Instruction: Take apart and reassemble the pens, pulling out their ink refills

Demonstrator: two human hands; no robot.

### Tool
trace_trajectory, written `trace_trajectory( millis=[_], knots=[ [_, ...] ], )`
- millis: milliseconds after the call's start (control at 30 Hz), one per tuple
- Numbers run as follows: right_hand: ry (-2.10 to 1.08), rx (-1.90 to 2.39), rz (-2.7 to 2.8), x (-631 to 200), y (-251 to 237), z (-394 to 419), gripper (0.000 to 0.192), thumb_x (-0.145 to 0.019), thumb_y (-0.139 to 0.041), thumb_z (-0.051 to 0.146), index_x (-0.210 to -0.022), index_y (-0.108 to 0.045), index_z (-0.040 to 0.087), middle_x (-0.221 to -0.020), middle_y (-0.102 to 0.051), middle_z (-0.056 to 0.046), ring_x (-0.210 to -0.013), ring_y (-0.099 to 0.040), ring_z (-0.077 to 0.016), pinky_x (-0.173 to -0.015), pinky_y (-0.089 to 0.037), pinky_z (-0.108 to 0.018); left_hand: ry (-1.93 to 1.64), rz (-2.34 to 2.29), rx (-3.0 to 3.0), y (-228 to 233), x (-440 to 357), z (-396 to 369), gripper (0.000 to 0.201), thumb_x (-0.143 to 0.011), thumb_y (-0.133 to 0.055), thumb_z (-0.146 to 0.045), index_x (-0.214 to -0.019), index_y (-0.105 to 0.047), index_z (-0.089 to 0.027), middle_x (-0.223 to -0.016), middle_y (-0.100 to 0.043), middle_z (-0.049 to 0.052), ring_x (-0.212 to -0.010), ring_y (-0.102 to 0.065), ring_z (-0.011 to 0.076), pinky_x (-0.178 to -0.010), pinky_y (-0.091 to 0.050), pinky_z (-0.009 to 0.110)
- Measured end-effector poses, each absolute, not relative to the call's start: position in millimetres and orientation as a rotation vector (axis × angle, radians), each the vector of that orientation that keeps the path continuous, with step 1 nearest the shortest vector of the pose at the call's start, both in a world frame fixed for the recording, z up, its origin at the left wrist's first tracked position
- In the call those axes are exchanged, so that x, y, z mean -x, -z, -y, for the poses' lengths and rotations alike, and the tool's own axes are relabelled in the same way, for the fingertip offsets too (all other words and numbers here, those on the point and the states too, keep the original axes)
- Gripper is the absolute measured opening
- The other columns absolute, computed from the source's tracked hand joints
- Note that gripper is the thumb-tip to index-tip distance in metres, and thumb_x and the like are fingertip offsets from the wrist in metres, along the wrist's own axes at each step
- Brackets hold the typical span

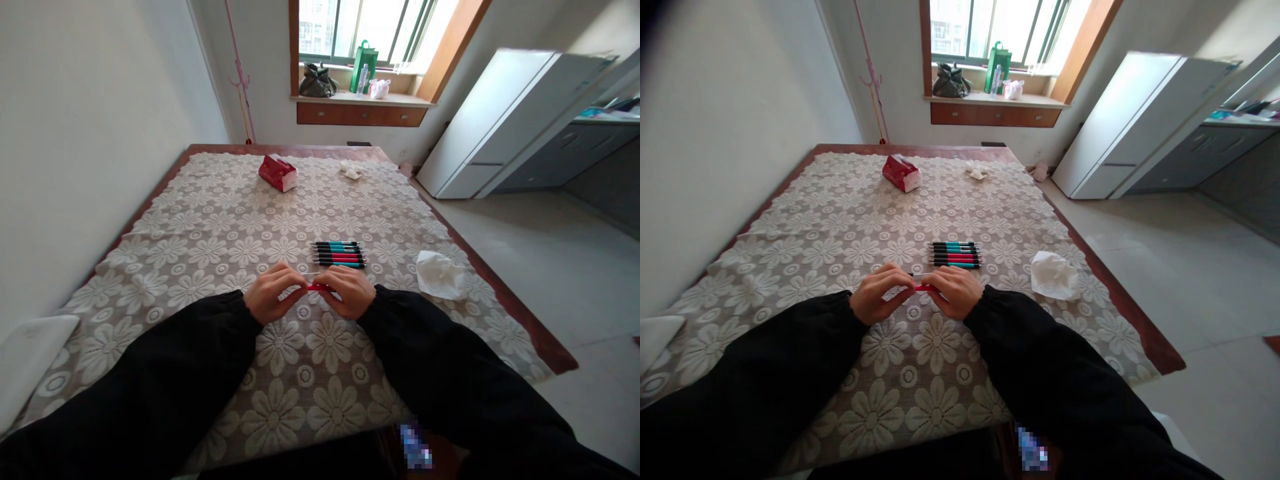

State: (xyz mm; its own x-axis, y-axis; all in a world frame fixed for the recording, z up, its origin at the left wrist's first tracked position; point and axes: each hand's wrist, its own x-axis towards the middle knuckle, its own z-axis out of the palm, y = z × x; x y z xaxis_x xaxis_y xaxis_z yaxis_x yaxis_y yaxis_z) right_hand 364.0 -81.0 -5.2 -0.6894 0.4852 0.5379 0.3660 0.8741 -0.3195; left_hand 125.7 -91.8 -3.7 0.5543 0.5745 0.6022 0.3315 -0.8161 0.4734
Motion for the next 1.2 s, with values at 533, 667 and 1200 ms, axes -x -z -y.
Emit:
trace_trajectory(
  millis=[533, 667, 1200],
  knots=[
    [-0.971, 0.629, 1.625, -359.1, 8.7, 84.4, 0.048, -0.097, -0.060, 0.023, -0.141, -0.042, 0.032, -0.112, -0.060, -0.005, -0.077, -0.067, -0.0139, -0.071, -0.058, -0.033, -1.122, -1.152, -2.466, 1.7, -124.5, 92.6, 0.009, -0.096, -0.059, -0.025, -0.103, -0.064, -0.022, -0.097, -0.072, 0.004, -0.095, -0.062, 0.0210, -0.087, -0.050, 0.037],
    [-0.923, 0.604, 1.577, -360.2, 8.4, 82.1, 0.053, -0.095, -0.063, 0.021, -0.141, -0.042, 0.035, -0.104, -0.063, -0.002, -0.076, -0.069, -0.0145, -0.071, -0.060, -0.035, -0.987, -1.295, -2.495, 1.7, -125.8, 91.2, 0.013, -0.096, -0.054, -0.020, -0.104, -0.064, -0.023, -0.103, -0.071, 0.004, -0.103, -0.061, 0.0227, -0.092, -0.048, 0.040],
    [-0.762, 0.651, 1.590, -361.9, 12.3, 79.0, 0.019, -0.095, -0.065, 0.023, -0.112, -0.060, 0.025, -0.096, -0.069, -0.002, -0.076, -0.072, -0.0159, -0.070, -0.062, -0.034, -0.610, -1.518, -2.555, 1.9, -127.7, 90.9, 0.028, -0.088, -0.056, -0.022, -0.116, -0.062, -0.024, -0.122, -0.066, 0.005, -0.115, -0.057, 0.0271, -0.096, -0.045, 0.044]
  ],
)
